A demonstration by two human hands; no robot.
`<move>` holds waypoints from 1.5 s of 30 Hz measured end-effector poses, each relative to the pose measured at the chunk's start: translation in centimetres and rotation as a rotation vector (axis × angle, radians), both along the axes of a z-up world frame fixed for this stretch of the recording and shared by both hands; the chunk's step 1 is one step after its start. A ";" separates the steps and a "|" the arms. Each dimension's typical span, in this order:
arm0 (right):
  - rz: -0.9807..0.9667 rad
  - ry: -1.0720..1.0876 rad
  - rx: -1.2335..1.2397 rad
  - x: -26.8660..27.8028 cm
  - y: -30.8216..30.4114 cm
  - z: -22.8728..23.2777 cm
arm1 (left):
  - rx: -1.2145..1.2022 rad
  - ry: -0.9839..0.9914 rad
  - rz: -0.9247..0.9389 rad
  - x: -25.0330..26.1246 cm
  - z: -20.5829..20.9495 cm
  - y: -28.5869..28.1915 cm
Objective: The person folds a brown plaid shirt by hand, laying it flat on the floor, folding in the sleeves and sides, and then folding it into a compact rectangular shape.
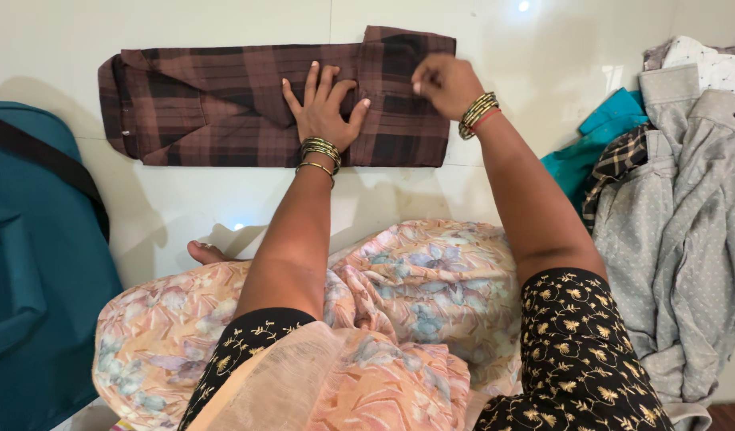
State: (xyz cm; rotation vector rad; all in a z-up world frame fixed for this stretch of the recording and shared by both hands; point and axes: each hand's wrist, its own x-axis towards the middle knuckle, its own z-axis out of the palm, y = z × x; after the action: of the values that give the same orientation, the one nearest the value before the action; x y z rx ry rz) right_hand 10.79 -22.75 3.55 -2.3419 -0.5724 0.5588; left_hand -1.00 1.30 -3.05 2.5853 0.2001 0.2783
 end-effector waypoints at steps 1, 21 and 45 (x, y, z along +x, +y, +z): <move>-0.040 -0.069 0.079 0.1 0.6 -0.1 | 0.022 -0.010 -0.005 0.0 0.1 0.1; 0.001 -0.251 0.103 3.6 9.2 -3.5 | 0.122 0.004 -0.082 0.1 -0.4 -0.2; -0.054 -0.149 -0.242 -7.2 3.7 -1.4 | -0.179 0.279 0.178 2.3 2.4 -1.0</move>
State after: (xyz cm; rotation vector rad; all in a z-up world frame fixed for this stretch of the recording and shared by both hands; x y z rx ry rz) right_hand 3.60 -19.03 2.10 -2.6362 -0.5317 0.4527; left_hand 1.35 0.29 -0.61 2.4221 0.5317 -0.0384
